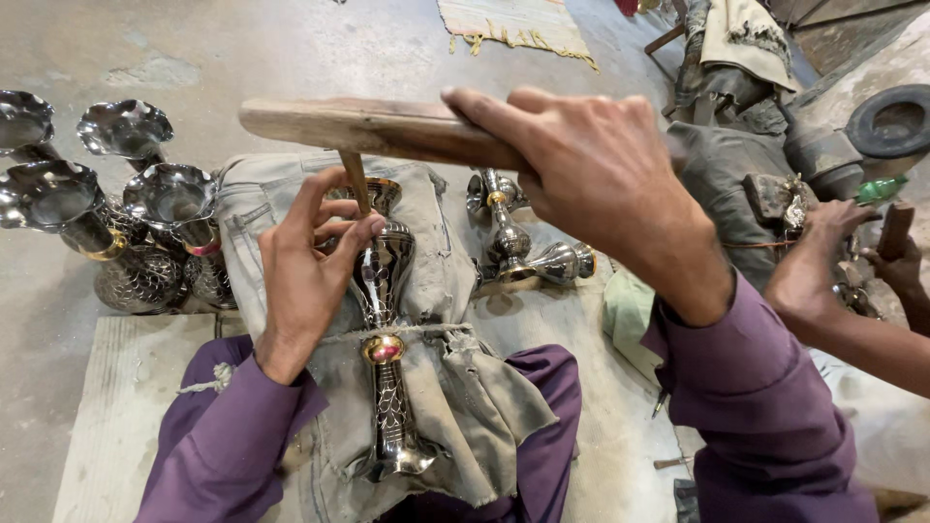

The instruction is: The person sits on the floor with an engraved metal vase resting on a cloth pad on their lap. They hold a small punch against the vase surface and strike it with a wooden mallet, repositioning the punch repeatedly to work the patterned areas of the vase body.

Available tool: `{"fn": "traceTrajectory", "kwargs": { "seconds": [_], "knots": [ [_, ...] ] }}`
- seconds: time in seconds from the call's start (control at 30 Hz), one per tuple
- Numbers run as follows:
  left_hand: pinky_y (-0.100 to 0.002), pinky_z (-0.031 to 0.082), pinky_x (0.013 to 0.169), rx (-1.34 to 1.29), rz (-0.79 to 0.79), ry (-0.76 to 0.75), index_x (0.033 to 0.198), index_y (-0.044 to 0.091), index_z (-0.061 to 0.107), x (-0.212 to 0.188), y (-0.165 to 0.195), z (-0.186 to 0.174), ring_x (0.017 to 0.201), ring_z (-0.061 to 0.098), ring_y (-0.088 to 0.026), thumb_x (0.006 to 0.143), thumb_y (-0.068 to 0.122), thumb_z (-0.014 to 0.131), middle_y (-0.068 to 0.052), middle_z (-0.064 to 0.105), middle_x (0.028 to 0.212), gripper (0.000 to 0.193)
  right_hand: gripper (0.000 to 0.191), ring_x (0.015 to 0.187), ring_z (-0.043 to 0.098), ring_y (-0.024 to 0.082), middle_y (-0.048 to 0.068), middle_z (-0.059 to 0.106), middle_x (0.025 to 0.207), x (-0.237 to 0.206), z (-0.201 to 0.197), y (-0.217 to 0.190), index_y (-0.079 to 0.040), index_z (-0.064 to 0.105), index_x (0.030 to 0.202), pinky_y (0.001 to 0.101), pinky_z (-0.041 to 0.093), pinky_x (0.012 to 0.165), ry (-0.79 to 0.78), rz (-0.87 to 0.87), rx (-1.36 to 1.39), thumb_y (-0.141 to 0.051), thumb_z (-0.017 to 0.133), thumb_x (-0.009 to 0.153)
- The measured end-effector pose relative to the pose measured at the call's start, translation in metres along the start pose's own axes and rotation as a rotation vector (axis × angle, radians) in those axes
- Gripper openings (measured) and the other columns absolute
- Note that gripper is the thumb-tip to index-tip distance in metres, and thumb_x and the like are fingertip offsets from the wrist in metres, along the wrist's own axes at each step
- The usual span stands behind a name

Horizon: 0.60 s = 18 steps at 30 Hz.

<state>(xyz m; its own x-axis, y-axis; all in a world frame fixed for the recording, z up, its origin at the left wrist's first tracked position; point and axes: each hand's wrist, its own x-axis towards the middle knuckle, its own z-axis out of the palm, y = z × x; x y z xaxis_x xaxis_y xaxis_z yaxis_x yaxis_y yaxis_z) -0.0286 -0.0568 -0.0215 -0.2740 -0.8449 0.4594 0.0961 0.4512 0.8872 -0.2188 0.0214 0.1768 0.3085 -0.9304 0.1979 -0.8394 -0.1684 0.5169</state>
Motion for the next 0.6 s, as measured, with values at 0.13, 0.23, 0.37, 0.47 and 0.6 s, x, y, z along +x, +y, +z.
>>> {"fn": "traceTrajectory", "kwargs": {
  "seconds": [0.13,0.23,0.37,0.47,0.6],
  "knots": [
    [-0.03,0.063,0.068,0.039,-0.004,0.05,0.134,0.008,0.054,-0.005,-0.001,0.003,0.095,0.08,-0.02,0.097,0.011,0.077,-0.014,0.079,0.103,0.043,0.058,0.072,0.066,0.02,0.004,0.068,0.096,0.003,0.002,-0.004,-0.022,0.054,0.153,0.0403,0.049,0.057,0.204,-0.017,0.079,-0.009,0.064,0.097],
    [-0.029,0.063,0.069,0.02,0.019,0.081,0.135,0.009,0.054,-0.007,-0.001,0.005,0.094,0.08,-0.02,0.097,0.011,0.078,-0.014,0.079,0.102,0.045,0.061,0.08,0.069,0.021,0.005,0.069,0.102,0.006,0.002,-0.008,-0.02,0.051,0.153,0.0391,0.051,0.062,0.184,-0.034,0.143,-0.006,0.061,0.095],
    [-0.028,0.064,0.07,-0.003,0.007,0.096,0.134,0.008,0.053,-0.01,-0.001,0.007,0.096,0.08,-0.019,0.098,0.012,0.078,-0.013,0.079,0.105,0.043,0.066,0.079,0.069,0.024,0.005,0.071,0.107,0.009,-0.002,-0.013,-0.02,0.052,0.153,0.0397,0.048,0.056,0.205,0.0,0.094,-0.01,0.066,0.09],
    [-0.029,0.063,0.07,-0.002,0.018,0.097,0.133,0.009,0.055,-0.011,-0.002,0.007,0.096,0.08,-0.02,0.098,0.013,0.078,-0.014,0.078,0.104,0.042,0.067,0.075,0.07,0.022,0.003,0.072,0.1,0.008,-0.002,-0.014,-0.026,0.053,0.153,0.0394,0.048,0.052,0.097,-0.008,0.049,-0.007,0.066,0.09],
    [-0.029,0.064,0.07,0.016,0.03,0.057,0.133,0.01,0.057,-0.008,-0.005,0.005,0.095,0.08,-0.02,0.097,0.014,0.077,-0.014,0.079,0.103,0.042,0.062,0.075,0.068,0.02,0.004,0.069,0.093,0.001,0.006,-0.01,-0.023,0.052,0.156,0.0394,0.047,0.057,0.204,0.018,0.075,-0.008,0.066,0.097]
  ]
}}
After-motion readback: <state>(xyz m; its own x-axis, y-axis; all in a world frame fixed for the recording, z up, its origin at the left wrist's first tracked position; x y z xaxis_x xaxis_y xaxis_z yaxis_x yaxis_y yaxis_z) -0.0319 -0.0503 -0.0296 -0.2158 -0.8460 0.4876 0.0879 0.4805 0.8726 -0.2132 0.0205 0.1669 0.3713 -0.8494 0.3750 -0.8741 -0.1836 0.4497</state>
